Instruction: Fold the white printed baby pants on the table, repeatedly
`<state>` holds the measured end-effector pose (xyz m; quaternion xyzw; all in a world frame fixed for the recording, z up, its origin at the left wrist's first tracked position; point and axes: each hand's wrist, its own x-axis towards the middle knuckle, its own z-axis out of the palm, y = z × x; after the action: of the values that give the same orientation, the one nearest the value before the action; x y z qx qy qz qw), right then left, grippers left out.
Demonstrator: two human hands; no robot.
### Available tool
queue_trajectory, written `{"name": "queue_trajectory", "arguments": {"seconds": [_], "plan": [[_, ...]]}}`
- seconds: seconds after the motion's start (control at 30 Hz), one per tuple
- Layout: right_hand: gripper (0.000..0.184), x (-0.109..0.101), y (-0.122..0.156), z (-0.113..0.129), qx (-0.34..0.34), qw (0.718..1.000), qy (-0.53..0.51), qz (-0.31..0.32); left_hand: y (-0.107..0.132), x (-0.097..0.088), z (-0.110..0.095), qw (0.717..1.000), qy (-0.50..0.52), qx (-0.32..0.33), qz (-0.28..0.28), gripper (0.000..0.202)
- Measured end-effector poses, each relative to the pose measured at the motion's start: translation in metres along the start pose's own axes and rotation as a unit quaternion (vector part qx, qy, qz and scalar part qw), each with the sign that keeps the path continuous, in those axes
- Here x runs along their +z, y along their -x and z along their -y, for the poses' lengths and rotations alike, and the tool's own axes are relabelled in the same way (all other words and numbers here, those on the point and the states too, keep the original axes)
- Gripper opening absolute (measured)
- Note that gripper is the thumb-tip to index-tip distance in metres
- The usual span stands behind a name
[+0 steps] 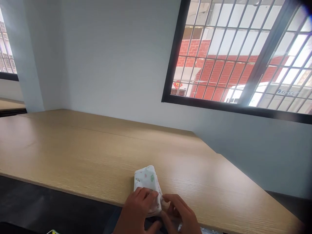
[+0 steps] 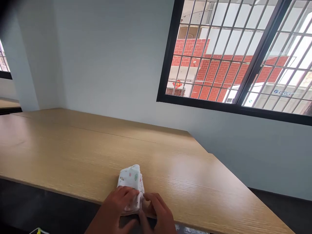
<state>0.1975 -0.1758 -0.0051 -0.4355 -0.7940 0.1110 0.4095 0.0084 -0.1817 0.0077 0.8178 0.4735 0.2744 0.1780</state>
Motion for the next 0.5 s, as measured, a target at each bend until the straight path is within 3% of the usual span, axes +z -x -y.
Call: {"name": "queue_trajectory", "arguments": {"seconds": [0.1,0.23,0.37,0.5], "plan": [[0.017,0.008,-0.005,0.002,0.063,0.998,-0.004,0.013,0.000,0.019,0.013,0.996,-0.081,0.022,0.019,0.068],[0.017,0.010,-0.010,0.011,0.102,0.995,0.008,0.022,-0.006,0.040,0.021,0.974,-0.207,0.055,-0.068,0.054],[0.007,0.012,-0.010,0.009,0.118,0.992,0.016,0.036,-0.015,0.050,0.023,0.967,-0.220,0.053,-0.119,0.038],[0.006,0.025,0.000,-0.004,0.085,0.991,0.093,0.036,-0.013,0.053,0.040,0.957,-0.209,0.112,-0.164,0.027]]}}
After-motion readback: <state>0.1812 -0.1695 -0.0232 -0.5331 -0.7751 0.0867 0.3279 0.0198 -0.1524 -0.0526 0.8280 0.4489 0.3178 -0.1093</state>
